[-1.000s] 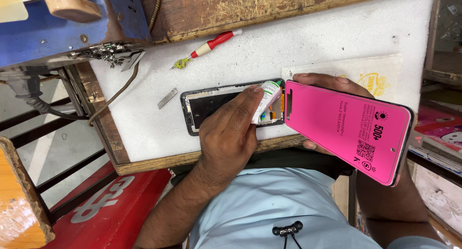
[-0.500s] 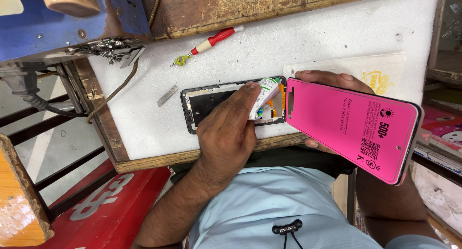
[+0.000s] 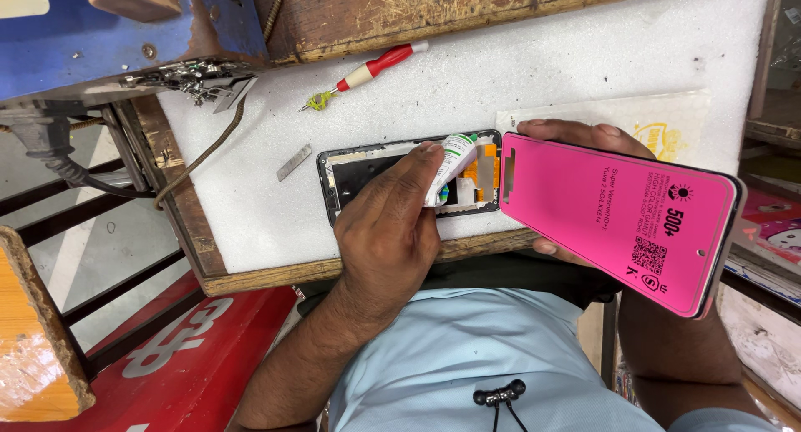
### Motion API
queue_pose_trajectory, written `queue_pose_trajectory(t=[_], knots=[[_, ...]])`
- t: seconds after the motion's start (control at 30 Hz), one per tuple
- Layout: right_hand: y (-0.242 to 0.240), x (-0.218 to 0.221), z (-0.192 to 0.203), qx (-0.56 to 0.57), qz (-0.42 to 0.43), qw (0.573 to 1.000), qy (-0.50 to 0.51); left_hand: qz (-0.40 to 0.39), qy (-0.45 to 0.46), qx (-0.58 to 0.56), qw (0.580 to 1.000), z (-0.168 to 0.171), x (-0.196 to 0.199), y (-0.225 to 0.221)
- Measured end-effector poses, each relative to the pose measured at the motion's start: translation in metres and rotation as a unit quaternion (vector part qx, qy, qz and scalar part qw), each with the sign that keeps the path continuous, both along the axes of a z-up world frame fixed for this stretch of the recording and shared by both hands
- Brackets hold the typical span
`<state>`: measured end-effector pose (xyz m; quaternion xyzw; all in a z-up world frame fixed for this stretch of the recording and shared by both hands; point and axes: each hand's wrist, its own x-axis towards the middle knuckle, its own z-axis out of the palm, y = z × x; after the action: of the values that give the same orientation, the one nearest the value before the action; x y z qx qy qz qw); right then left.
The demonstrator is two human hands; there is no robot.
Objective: The person applies adhesive to the edges of a disassembled smartphone frame, then places a new pink battery into the chassis. They press the components together, remove protective film from the screen, and secure the phone with rubber bands.
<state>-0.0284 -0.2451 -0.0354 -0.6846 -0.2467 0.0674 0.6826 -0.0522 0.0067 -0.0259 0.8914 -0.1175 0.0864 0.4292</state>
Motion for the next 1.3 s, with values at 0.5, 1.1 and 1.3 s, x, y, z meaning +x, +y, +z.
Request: queue_pose_trajectory(t=[0.5, 1.1, 1.3], knots=[[0.000, 0.001, 0.010, 0.003, 0.010, 1.000, 0.025, 0.029, -0.004, 0.077, 0.997, 0.002, -0.003, 0.012], [0.000, 0.001, 0.018, -0.037, 0.020, 0.999, 0.015, 0.054, -0.014, 0.079, 0.995, 0.000, -0.007, 0.030], [-0.006, 0.012, 0.004, -0.085, 0.052, 0.992, -0.080, 0.058, -0.010, 0.080, 0.995, -0.003, -0.009, 0.039]])
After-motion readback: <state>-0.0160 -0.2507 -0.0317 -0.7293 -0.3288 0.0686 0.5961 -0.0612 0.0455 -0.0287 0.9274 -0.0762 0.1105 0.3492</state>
